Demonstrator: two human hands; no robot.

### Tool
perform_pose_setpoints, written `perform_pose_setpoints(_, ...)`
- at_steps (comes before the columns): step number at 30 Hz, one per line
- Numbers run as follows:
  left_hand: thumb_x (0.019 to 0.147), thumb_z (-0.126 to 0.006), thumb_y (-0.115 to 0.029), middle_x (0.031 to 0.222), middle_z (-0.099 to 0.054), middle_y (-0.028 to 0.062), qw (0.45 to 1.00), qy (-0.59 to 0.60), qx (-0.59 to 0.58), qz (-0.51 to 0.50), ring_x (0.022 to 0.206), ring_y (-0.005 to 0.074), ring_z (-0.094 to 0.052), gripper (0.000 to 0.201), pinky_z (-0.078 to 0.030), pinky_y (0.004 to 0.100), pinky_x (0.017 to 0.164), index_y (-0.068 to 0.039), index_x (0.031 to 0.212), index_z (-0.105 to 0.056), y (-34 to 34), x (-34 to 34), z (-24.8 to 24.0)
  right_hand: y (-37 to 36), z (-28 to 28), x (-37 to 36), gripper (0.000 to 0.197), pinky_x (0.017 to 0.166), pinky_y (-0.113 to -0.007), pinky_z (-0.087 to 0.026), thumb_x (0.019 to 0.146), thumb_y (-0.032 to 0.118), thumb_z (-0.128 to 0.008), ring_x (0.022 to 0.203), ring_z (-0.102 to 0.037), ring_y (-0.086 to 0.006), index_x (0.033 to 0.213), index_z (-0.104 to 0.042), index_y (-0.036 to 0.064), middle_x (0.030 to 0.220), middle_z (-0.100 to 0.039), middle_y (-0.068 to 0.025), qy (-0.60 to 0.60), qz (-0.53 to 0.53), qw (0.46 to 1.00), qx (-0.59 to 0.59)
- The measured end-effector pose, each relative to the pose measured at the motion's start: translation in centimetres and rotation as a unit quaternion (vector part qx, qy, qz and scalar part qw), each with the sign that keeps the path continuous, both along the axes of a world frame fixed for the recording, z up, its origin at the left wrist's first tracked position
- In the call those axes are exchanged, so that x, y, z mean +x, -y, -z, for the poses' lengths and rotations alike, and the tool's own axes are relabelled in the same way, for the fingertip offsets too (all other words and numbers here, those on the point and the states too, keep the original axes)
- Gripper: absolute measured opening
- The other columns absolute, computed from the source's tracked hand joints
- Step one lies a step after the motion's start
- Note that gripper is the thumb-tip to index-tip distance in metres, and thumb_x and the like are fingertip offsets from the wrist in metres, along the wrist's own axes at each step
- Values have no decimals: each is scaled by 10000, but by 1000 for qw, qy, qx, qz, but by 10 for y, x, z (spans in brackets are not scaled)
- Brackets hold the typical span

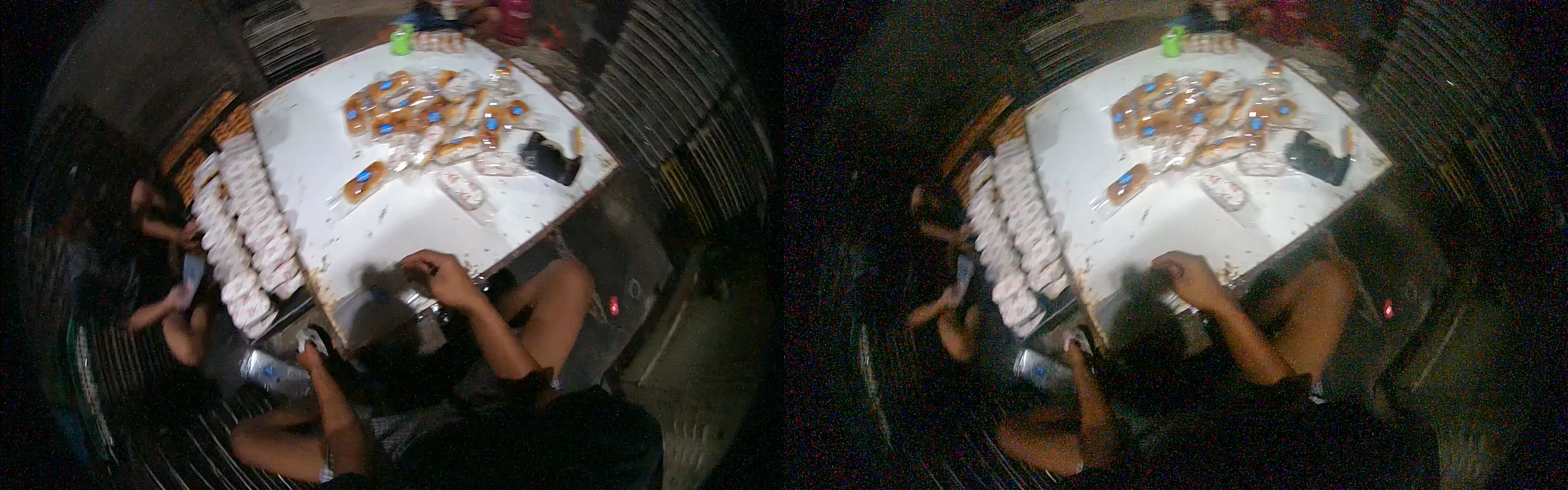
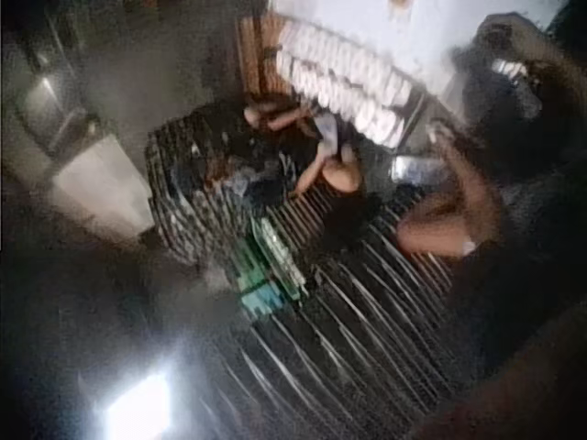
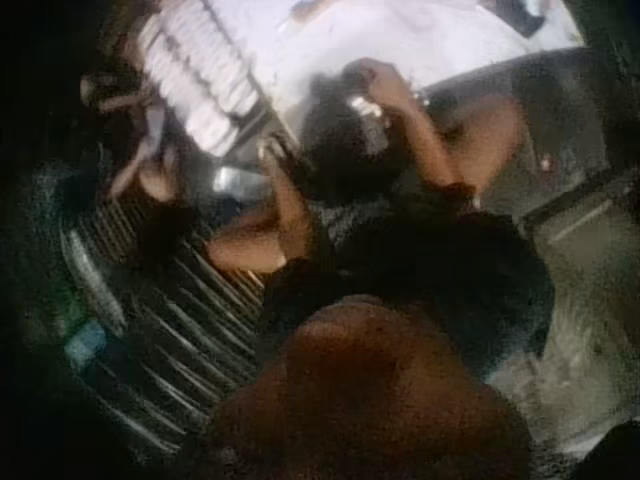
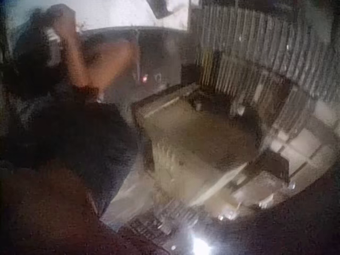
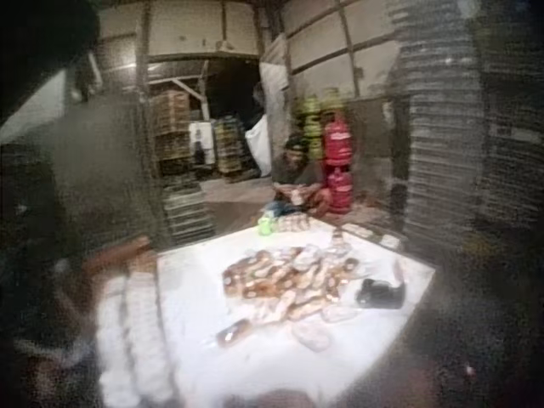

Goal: The person sits on the floor and repeatedly picks up buns, places them into clear plastic bags, and sets the packaged buns on a table. Another person is visible in the background also packaging buns.

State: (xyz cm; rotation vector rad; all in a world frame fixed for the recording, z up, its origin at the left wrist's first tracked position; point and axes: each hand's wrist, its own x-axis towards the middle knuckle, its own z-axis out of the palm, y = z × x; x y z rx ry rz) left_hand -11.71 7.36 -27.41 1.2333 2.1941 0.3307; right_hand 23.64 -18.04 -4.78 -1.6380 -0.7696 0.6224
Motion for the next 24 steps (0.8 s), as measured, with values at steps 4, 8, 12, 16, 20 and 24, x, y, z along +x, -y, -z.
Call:
perform_pose_setpoints(4,823,-735,-160,1212,-626,237,922,96,373,45,1058,411,-612,539,-472,457,964,46,1276,-526,6,41,-119,-10,1,1,222,886,-343,-535,955,164,-611,983,-688,-208,1098,-704,23,1057,-737,-124,1,-9,1000,-5)
perform_pose_setpoints(8,798,-724,-114,1161,-594,250,833,15,535,144,1098,421,-551,480,-422,485,976,51,1217,-558,-12,118,-210,-5,-10,-14,322,817,-315,-535,959,291,-658,883,-671,-160,1096,-700,2,959,-738,-109,-38,-37,998,-27)
perform_pose_setpoints(12,808,-768,-314,1465,-427,243,831,-165,377,375,1350,421,-410,782,-370,539,1085,23,1421,-418,-67,140,-193,8,-8,-26,363,823,-332,-535,956,329,-659,889,-675,-185,1087,-698,-8,962,-737,-124,-27,-61,997,-43)
perform_pose_setpoints(16,824,-757,-389,1497,-376,250,830,-175,309,431,1373,428,-380,834,-368,564,1080,17,1452,-388,-62,164,-180,30,2,-18,410,842,-371,-538,945,372,-659,905,-692,-255,1081,-696,-13,981,-733,-161,32,-31,996,-73)
perform_pose_setpoints(20,840,-746,-365,1397,-455,261,797,-75,365,476,1274,420,-463,782,-416,536,1023,16,1440,-420,15,165,-216,38,26,-9,415,917,-414,-515,923,391,-663,1036,-665,-330,1123,-696,28,1114,-702,-193,143,33,982,-120)
perform_pose_setpoints(24,875,-737,-345,647,-589,118,858,102,232,447,615,312,-562,409,-465,400,630,10,733,-593,89,142,-247,8,67,-24,496,1024,-469,-436,895,399,-692,1255,-523,-418,1271,-655,78,1355,-556,-241,360,60,924,-117)
